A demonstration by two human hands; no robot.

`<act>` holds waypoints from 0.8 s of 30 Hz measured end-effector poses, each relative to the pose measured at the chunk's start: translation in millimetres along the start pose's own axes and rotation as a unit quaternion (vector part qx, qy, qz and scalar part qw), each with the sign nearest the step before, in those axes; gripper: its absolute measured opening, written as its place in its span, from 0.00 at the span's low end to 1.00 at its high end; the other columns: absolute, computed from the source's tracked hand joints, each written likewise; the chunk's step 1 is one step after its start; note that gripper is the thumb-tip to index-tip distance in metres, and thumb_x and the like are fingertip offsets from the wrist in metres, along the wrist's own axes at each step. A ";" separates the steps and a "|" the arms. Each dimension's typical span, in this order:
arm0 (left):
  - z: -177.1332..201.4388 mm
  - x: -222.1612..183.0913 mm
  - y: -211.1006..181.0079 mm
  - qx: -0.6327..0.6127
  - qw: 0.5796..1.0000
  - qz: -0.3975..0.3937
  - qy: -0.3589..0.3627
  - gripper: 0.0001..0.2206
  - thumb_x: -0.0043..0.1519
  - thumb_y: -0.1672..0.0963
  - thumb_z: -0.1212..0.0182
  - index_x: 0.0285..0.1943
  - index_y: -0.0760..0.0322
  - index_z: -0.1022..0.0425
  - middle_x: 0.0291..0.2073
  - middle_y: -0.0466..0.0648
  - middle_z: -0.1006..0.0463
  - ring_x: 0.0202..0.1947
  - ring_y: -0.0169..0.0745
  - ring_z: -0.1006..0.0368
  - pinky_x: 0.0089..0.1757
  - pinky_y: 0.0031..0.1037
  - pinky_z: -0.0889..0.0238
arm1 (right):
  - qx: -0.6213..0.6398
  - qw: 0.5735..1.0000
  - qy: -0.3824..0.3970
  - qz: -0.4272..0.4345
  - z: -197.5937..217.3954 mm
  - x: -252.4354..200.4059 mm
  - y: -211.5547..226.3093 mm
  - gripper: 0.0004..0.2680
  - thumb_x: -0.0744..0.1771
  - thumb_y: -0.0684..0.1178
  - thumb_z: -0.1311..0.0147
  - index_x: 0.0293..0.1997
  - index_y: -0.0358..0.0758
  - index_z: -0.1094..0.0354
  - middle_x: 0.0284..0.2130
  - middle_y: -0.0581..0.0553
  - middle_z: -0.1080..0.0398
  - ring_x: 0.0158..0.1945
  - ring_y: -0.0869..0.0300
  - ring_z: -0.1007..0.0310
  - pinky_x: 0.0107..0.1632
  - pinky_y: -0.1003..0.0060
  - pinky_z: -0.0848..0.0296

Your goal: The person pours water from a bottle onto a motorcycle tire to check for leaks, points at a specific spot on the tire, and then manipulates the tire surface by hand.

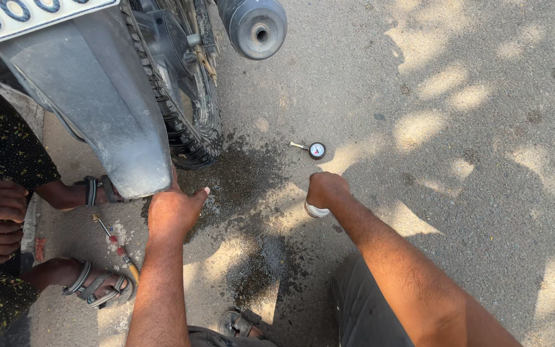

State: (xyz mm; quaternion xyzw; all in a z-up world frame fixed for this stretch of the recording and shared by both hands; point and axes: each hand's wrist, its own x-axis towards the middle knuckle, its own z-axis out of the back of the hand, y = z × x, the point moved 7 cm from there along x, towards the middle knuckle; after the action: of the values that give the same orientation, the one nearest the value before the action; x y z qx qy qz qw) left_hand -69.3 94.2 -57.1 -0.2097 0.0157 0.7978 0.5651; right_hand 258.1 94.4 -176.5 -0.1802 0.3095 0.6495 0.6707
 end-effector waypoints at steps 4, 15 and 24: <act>5.0 -4.5 -3.9 0.001 0.999 -0.028 -0.031 0.49 0.57 0.44 0.31 0.82 0.60 0.60 0.63 0.67 0.30 0.63 0.59 0.31 0.60 0.41 0.37 | -0.018 1.000 0.019 -0.005 -16.3 5.5 13.5 0.13 0.66 0.45 0.46 0.55 0.35 0.27 0.47 0.35 0.23 0.49 0.50 0.20 0.51 0.54 0.21; 6.0 -11.9 -6.0 0.033 0.998 0.002 -0.062 0.34 0.62 0.44 0.37 0.68 0.72 0.39 0.48 0.64 0.20 0.53 0.58 0.23 0.54 0.44 0.30 | -0.023 1.000 0.008 0.002 -21.2 12.1 6.0 0.14 0.67 0.47 0.44 0.58 0.38 0.31 0.46 0.37 0.26 0.45 0.52 0.24 0.47 0.53 0.24; 37.8 -27.8 -15.0 -0.040 0.937 -0.094 -0.333 0.17 0.62 0.50 0.33 0.46 0.70 0.20 0.33 0.59 0.19 0.33 0.63 0.21 0.38 0.49 0.26 | -0.033 0.999 0.033 -0.007 -29.1 11.0 13.8 0.10 0.67 0.42 0.47 0.52 0.33 0.28 0.42 0.38 0.24 0.43 0.55 0.22 0.45 0.58 0.20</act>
State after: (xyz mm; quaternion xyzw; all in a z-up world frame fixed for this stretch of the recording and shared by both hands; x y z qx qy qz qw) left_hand -60.1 84.6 -9.7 0.0448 -0.2251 0.7650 0.6018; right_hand 238.9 85.3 -203.1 -0.2261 0.3087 0.6487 0.6579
